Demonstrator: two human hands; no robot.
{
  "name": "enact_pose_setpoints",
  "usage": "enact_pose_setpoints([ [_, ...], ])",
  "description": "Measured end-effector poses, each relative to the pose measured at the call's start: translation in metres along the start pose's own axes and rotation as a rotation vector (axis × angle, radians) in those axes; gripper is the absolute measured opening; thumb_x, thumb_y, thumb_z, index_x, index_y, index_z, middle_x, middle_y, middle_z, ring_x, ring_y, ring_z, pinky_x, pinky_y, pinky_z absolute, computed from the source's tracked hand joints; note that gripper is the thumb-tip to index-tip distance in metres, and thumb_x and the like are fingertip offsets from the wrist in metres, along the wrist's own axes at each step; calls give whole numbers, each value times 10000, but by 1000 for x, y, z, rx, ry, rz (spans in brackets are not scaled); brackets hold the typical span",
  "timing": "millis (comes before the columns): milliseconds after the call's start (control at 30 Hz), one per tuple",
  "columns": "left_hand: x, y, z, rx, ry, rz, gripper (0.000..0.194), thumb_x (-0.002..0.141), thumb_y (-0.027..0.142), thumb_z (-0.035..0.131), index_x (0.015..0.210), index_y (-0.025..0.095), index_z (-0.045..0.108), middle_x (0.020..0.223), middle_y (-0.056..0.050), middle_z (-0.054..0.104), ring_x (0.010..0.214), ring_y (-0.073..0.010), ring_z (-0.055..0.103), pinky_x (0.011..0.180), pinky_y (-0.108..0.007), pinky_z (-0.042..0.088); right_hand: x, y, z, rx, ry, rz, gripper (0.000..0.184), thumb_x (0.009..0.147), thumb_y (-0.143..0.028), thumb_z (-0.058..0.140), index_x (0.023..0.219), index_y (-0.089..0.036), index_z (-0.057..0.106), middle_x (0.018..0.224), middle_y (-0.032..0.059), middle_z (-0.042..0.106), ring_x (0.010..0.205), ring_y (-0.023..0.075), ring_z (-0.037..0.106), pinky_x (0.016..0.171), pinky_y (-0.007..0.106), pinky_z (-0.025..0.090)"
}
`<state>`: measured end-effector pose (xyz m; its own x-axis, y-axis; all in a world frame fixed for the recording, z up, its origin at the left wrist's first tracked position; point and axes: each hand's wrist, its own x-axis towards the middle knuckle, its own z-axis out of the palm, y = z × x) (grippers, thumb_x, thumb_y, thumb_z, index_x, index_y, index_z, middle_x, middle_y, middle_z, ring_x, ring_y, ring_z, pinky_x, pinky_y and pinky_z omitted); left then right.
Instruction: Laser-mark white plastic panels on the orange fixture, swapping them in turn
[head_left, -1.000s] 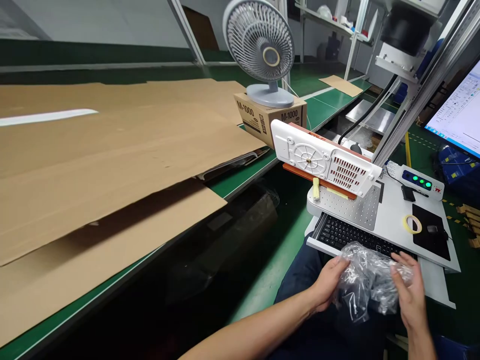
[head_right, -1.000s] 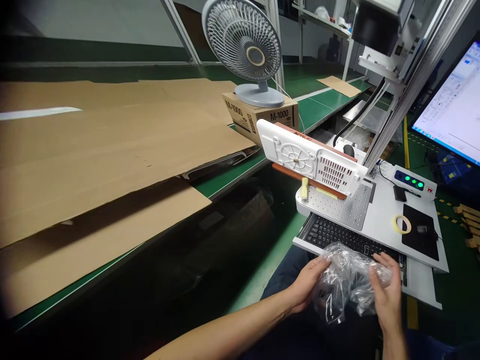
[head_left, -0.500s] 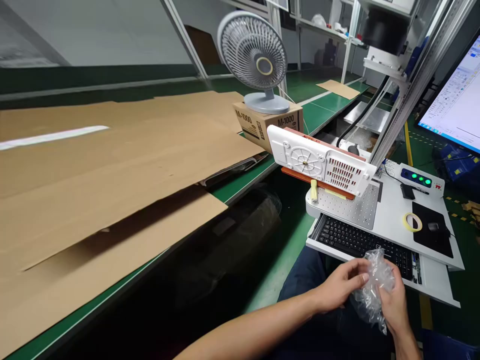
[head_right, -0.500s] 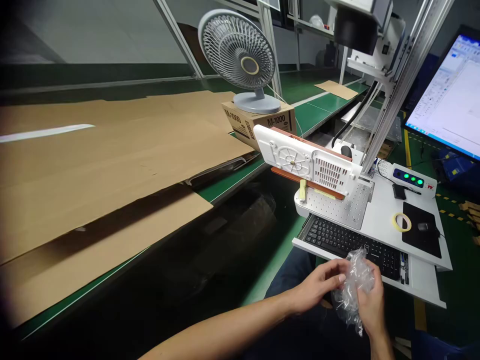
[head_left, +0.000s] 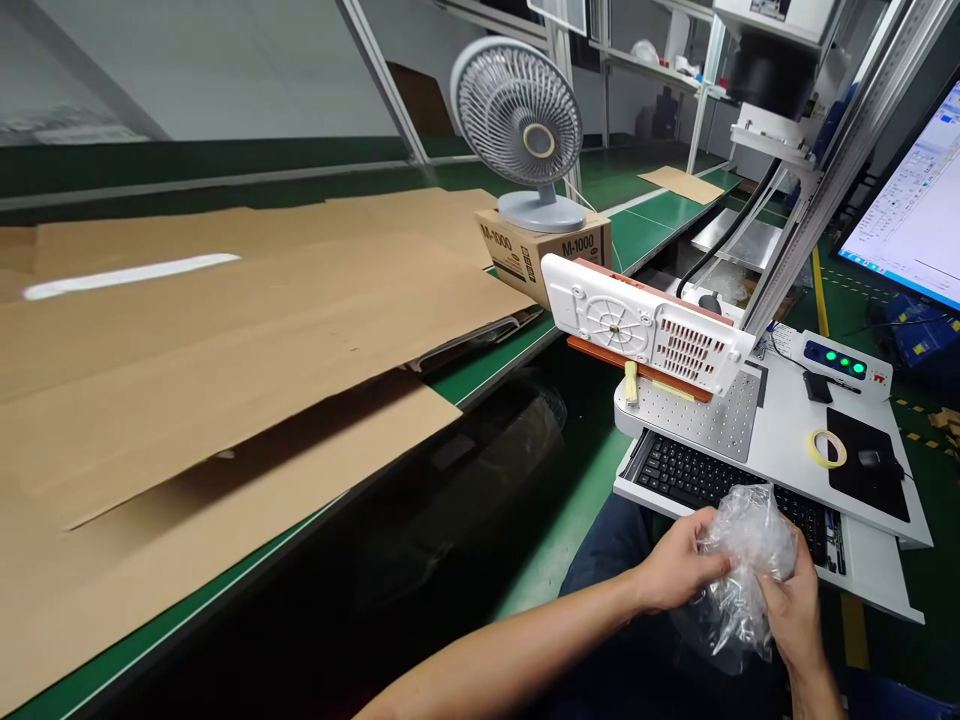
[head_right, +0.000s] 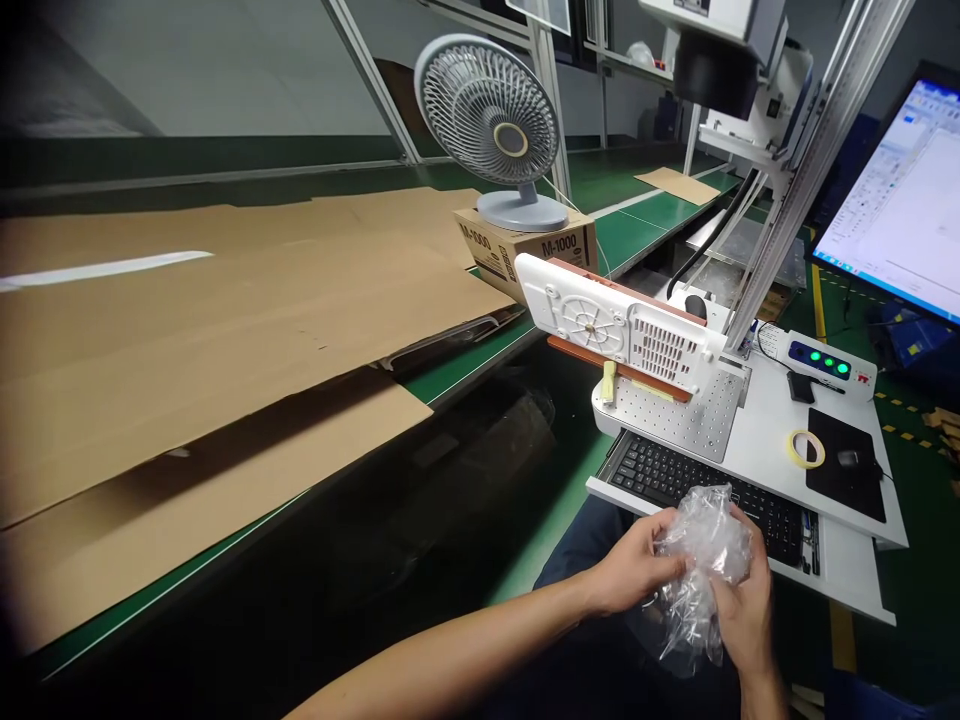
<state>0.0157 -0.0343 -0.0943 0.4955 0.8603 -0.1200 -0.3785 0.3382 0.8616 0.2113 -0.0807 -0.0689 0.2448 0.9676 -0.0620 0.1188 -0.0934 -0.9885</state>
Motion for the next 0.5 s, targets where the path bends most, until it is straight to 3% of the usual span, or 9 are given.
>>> enact_pose_setpoints([
  [200,0,20,-13,192,168,100,341,833,385,832,1019,165,649,945,-23,633,869,-181,545,810,-298,443,-3,-16,10,107,-97,79,969,818,-542,964,1637,-342,486,1598,114,628,1429,362,647,1208,527,549],
  [267,-5,23,-11,278,106,114,272,846,350,796,1009,167,676,936,-20,639,861,-183,547,799,-297,436,-5,-17,20,73,-59,89,1028,785,-575,981,1651,-327,486,1595,112,632,1422,370,652,1202,525,560],
  [333,-12,21,-6,314,-19,110,258,859,328,778,1050,167,713,943,-18,654,853,-184,559,799,-299,442,-3,-15,30,56,44,123,975,763,-608,988,1578,-272,571,1507,128,694,1334,379,705,1137,517,607],
  [400,-17,16,-1,318,-103,107,333,859,330,798,1141,167,731,983,-24,676,864,-190,576,813,-306,461,1,-13,37,110,140,196,867,758,-634,985,1445,-218,660,1360,146,766,1183,388,769,1022,524,663],
  [500,-23,9,0,296,-74,122,658,799,399,923,1357,171,660,1137,-59,706,964,-229,620,878,-334,499,6,-16,39,170,237,224,762,763,-662,972,1296,-182,716,1166,142,815,989,386,805,879,529,697],
])
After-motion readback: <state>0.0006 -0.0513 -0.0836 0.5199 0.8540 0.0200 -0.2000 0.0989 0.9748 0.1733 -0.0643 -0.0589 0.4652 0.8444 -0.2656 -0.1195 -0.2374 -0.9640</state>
